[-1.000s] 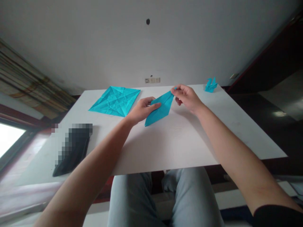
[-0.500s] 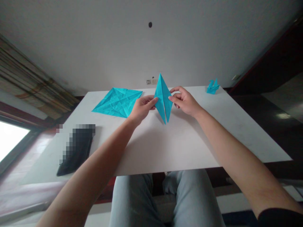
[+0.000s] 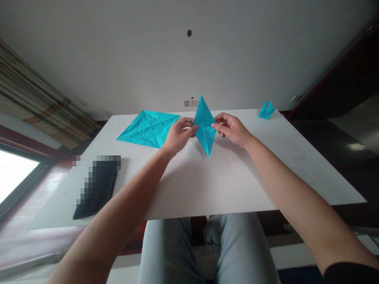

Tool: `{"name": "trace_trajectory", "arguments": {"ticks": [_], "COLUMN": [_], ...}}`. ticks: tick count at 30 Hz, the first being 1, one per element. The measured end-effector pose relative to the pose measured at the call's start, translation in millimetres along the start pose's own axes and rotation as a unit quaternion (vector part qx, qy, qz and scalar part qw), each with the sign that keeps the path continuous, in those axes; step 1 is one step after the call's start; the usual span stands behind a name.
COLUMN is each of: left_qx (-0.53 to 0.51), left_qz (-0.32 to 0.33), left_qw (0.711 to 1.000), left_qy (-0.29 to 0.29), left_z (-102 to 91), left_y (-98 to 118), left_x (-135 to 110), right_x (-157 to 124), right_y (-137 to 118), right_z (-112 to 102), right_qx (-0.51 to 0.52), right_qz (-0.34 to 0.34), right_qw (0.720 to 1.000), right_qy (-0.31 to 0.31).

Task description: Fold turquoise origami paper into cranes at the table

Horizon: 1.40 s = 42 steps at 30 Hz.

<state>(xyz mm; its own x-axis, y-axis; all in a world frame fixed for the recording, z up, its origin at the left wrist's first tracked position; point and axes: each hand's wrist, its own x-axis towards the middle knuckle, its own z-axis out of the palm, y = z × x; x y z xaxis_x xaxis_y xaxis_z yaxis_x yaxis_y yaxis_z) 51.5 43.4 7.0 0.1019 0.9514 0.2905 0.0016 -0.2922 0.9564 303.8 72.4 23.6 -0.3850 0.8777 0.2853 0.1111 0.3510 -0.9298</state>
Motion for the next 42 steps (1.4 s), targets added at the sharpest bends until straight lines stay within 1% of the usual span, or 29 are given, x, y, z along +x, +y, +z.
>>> {"name": "trace_trajectory", "arguments": {"ticks": [4, 10, 13, 16, 18, 21, 24, 26, 30, 32, 35, 39, 42], "left_qx": [-0.022, -0.053, -0.041, -0.012, -0.012, -0.022, -0.025, -0.030, -0.029, -0.025, -0.017, -0.007, 0.001], "left_qz": [-0.026, -0.051, -0.059, -0.039, -0.016, 0.008, 0.014, 0.006, -0.002, 0.001, 0.002, 0.009, 0.013], "left_qw": [0.999, 0.997, 0.997, 0.999, 0.999, 0.999, 0.999, 0.999, 0.995, 0.994, 0.996, 0.999, 1.000], "left_qy": [-0.023, -0.033, -0.034, -0.036, -0.036, -0.032, -0.028, -0.044, -0.098, -0.103, -0.089, -0.053, -0.017], "left_z": [-1.7, -5.0, -4.8, -3.2, -2.0, -0.5, 0.2, -0.2, -2.5, -3.5, -3.7, -2.9, -3.4], "left_y": [3, 7, 10, 11, 8, 4, 4, 8, 15, 16, 15, 11, 4], "left_x": [-1, -2, -3, -4, -3, -1, -2, -4, -8, -8, -7, -4, 0], "right_x": [1, -3, -5, -5, -5, -3, -2, -2, -4, -5, -6, -6, -4], "right_y": [-1, -11, -16, -16, -14, -11, -8, -6, -10, -15, -21, -18, -10], "right_z": [-1, -2, -1, 0, 1, 2, 1, 0, -2, -3, -4, -4, -2], "right_qx": [0.023, 0.035, 0.038, 0.002, -0.014, -0.008, -0.006, -0.009, -0.006, 0.004, 0.028, 0.034, 0.018], "right_qz": [-0.006, 0.017, 0.017, -0.005, -0.018, -0.032, -0.032, -0.033, -0.030, -0.013, 0.007, -0.004, -0.017], "right_qw": [1.000, 0.999, 0.999, 1.000, 1.000, 0.999, 0.999, 0.999, 1.000, 1.000, 1.000, 0.999, 1.000], "right_qy": [0.001, -0.003, 0.004, 0.005, 0.003, 0.001, -0.001, 0.001, 0.009, 0.006, -0.007, -0.025, -0.018]}}
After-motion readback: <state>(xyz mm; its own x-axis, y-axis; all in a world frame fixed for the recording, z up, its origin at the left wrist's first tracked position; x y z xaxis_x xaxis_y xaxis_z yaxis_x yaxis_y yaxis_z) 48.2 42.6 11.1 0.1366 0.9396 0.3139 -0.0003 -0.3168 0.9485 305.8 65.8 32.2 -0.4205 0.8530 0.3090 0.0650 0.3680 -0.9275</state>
